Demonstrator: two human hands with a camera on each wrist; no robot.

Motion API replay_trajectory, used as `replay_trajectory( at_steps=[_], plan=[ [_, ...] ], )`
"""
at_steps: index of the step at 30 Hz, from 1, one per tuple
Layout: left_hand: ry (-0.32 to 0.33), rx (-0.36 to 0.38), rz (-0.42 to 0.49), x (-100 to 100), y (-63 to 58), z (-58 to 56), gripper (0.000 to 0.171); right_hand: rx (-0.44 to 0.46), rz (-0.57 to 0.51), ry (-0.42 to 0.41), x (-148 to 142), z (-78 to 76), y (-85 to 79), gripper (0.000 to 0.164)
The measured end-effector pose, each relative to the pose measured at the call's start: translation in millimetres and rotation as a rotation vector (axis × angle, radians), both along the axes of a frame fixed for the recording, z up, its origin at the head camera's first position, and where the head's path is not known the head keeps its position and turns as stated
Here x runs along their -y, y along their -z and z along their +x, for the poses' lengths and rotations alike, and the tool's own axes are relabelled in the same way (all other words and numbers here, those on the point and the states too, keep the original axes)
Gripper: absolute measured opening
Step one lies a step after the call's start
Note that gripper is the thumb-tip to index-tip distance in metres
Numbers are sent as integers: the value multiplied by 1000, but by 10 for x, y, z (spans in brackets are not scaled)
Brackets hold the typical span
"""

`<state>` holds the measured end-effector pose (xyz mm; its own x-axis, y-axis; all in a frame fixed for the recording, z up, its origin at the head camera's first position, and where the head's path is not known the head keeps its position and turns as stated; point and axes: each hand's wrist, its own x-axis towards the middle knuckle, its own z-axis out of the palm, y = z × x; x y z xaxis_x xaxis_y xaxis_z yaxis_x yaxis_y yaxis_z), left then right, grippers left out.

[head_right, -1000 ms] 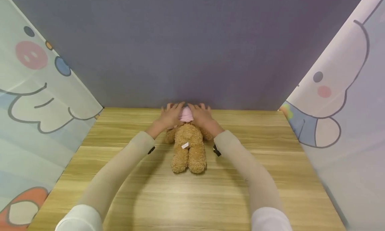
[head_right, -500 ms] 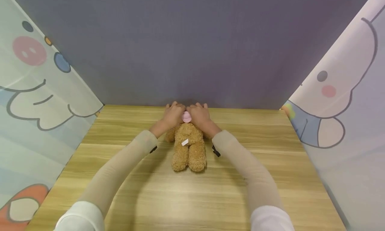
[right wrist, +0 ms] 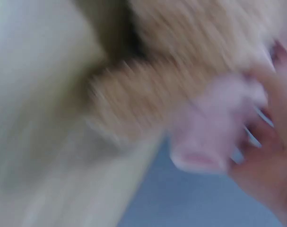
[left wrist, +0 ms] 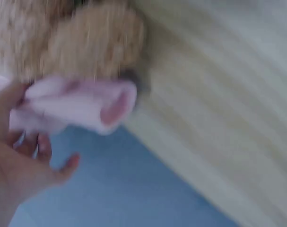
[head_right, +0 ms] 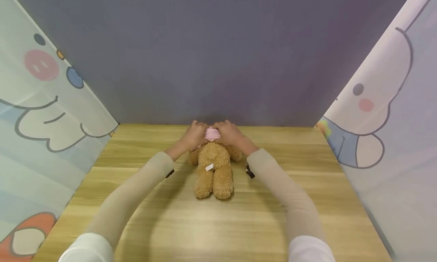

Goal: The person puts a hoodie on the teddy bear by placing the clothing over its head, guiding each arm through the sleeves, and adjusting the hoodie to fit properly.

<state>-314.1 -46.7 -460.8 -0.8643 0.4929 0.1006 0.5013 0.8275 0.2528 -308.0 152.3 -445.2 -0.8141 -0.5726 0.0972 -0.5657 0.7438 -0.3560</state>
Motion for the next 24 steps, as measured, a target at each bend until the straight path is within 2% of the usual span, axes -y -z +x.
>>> replay_trajectory(
  at_steps=[2,4,7,10,11,14,17,20,24],
  plan=[
    [84,88,19,92,-38,-17,51,172,-33,-40,-120,-27,-131,44],
    [175,188,65,179,-85,-30,54,264,-57,-64,-227,-53,-223,39],
    [304,281,123,269,-160,-75,44,276,-54,-102,-297,-104,-272,25],
    [347,328,144,276,-230,-128,34,296,-14,-127,-242,-148,-285,22],
    [340,341,140,257,-243,-142,32,317,11,-125,-212,-156,-294,27],
    [242,423,132,183,-262,-137,43,399,82,-128,-122,-147,-348,45],
    [169,441,89,113,-269,-112,52,404,145,-153,-55,-125,-370,53],
    [119,378,14,69,-270,-95,50,327,166,-191,-2,-107,-344,43],
    [44,258,-74,34,-240,-47,42,248,132,-224,27,-56,-334,30]
  ],
)
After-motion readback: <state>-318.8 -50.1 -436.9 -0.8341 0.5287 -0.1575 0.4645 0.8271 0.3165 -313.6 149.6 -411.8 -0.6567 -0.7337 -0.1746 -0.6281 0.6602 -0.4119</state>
